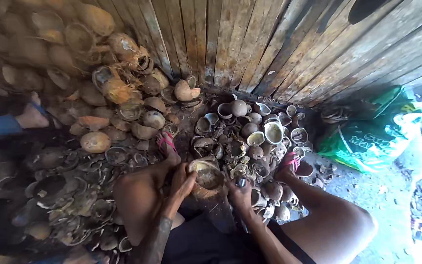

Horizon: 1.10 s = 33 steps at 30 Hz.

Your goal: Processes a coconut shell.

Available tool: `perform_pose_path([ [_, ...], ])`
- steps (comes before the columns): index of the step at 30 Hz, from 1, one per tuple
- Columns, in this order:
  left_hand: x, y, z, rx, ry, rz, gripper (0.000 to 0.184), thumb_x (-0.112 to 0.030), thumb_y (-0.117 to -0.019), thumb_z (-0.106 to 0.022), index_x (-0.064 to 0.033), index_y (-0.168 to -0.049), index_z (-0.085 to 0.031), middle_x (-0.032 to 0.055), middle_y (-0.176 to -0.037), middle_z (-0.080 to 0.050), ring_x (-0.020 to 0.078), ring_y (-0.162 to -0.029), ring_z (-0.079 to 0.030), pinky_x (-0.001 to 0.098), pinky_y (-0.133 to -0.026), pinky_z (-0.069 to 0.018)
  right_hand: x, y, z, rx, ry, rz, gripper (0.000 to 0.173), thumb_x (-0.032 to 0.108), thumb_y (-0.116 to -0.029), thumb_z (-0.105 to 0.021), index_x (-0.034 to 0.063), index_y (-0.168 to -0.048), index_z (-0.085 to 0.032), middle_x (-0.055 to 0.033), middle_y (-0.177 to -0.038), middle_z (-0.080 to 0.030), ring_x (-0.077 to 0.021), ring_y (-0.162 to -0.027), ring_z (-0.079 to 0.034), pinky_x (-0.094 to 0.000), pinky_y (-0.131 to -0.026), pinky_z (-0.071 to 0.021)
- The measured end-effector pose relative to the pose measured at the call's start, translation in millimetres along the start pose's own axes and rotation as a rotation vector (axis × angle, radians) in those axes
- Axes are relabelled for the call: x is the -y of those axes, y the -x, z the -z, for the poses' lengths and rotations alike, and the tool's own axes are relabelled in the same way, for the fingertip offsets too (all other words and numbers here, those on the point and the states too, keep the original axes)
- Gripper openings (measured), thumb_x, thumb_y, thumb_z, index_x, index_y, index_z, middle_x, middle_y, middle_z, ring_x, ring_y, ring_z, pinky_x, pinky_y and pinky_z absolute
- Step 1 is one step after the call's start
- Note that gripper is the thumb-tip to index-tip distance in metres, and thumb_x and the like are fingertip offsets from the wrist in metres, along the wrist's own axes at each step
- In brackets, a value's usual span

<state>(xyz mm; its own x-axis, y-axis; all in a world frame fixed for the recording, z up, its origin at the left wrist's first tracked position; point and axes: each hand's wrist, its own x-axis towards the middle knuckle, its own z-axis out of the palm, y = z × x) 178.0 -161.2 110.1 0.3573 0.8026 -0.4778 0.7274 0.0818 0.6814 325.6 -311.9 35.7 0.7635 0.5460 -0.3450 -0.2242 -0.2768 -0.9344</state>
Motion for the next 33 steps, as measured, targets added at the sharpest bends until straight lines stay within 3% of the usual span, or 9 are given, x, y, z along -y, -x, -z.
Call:
perform_pose_path([
  [4,35,-2,-46,-0.259,0.103,-0.313,0.081,-0.031,-0.0792,-0.066,0.0078,-0.147,-0.044,0.0284,-0.146,-0.049,0.035,-0.138,-0.048,0.0463,-0.116,-0.0396,14,28,-16,-0.129,-0.11,-0.24,0.022,0.005,-0.0839,-0.08,0.0005,-0.084,-0.058,-0.0035,-0.057,-0.051,-0.0112,-0.041,-0.044,-0.0292,-0.04,-0.0432],
  [12,66,-22,-48,-0.288,0.093,-0.389,0.079,-0.04,-0.0793,-0.057,0.0049,-0.143,-0.05,0.0238,-0.141,-0.056,0.0301,-0.133,-0.053,0.046,-0.114,-0.0401,-33,-98,6,0.273,0.027,0.157,0.032,0.016,-0.0696,-0.089,0.0113,-0.079,-0.058,0.0072,-0.063,-0.058,-0.0022,-0.054,-0.054,-0.0226,-0.055,-0.0509],
  [15,67,-17,-40,-0.23,0.188,-0.356,0.069,-0.025,-0.0836,-0.057,0.0044,-0.146,-0.047,0.0237,-0.148,-0.05,0.0282,-0.137,-0.049,0.0423,-0.114,-0.0409,-3,-51,12,0.22,0.068,0.063,0.031,0.015,-0.0741,-0.086,0.0043,-0.088,-0.06,0.0025,-0.066,-0.057,-0.0059,-0.054,-0.054,-0.0255,-0.054,-0.0508],
  [17,62,-13,-43,-0.253,0.199,-0.41,0.074,-0.029,-0.0822,-0.062,0.0038,-0.147,-0.046,0.0217,-0.148,-0.051,0.0261,-0.137,-0.05,0.0409,-0.115,-0.0428,16,0,12,0.122,-0.001,-0.14,0.025,0.009,-0.083,-0.081,-0.002,-0.095,-0.061,-0.0043,-0.065,-0.058,-0.0117,-0.05,-0.053,-0.0304,-0.048,-0.0504],
  [20,61,-25,-56,-0.298,0.154,-0.468,0.07,-0.022,-0.0747,-0.061,0.0006,-0.141,-0.056,0.0197,-0.14,-0.058,0.0282,-0.134,-0.052,0.0443,-0.115,-0.0401,7,16,2,-0.035,-0.076,-0.263,0.025,0.008,-0.0833,-0.082,0.0006,-0.086,-0.058,-0.0051,-0.059,-0.053,-0.0131,-0.044,-0.047,-0.0313,-0.042,-0.0451],
  [23,62,-37,-57,-0.3,0.201,-0.526,0.064,-0.016,-0.0743,-0.056,0.0008,-0.136,-0.061,0.0183,-0.135,-0.063,0.0262,-0.13,-0.056,0.0433,-0.113,-0.0419,-33,-56,-1,0.152,-0.005,-0.068,0.038,0.015,-0.0726,-0.088,-0.0001,-0.096,-0.063,-0.0033,-0.073,-0.064,-0.0105,-0.063,-0.062,-0.0311,-0.063,-0.0576],
  [26,60,-44,-54,-0.268,0.218,-0.557,0.063,-0.013,-0.0743,-0.055,0.0023,-0.135,-0.061,0.0184,-0.137,-0.062,0.0259,-0.131,-0.056,0.0429,-0.113,-0.0416,-48,-117,-18,0.365,0.014,0.049,0.044,0.021,-0.068,-0.092,0.0016,-0.097,-0.065,-0.003,-0.078,-0.068,-0.0098,-0.07,-0.066,-0.0304,-0.07,-0.0594],
  [29,57,-46,-40,-0.12,0.25,-0.473,0.057,-0.003,-0.0787,-0.054,0.0016,-0.135,-0.062,0.0162,-0.137,-0.064,0.0205,-0.13,-0.058,0.0379,-0.112,-0.0449,-27,-89,-3,0.289,0.056,0.039,0.045,0.02,-0.0695,-0.091,0.0004,-0.1,-0.064,-0.0022,-0.077,-0.067,-0.0083,-0.065,-0.064,-0.0276,-0.066,-0.0575],
  [33,45,-63,-34,-0.018,0.196,-0.295,0.041,-0.006,-0.0867,-0.054,-0.0079,-0.124,-0.071,0.0092,-0.122,-0.071,0.0155,-0.11,-0.067,0.0384,-0.093,-0.0538,7,-15,13,0.005,-0.009,-0.178,0.045,0.009,-0.0782,-0.086,-0.0038,-0.112,-0.06,-0.0094,-0.08,-0.063,-0.0147,-0.06,-0.057,-0.0332,-0.056,-0.0528],
])
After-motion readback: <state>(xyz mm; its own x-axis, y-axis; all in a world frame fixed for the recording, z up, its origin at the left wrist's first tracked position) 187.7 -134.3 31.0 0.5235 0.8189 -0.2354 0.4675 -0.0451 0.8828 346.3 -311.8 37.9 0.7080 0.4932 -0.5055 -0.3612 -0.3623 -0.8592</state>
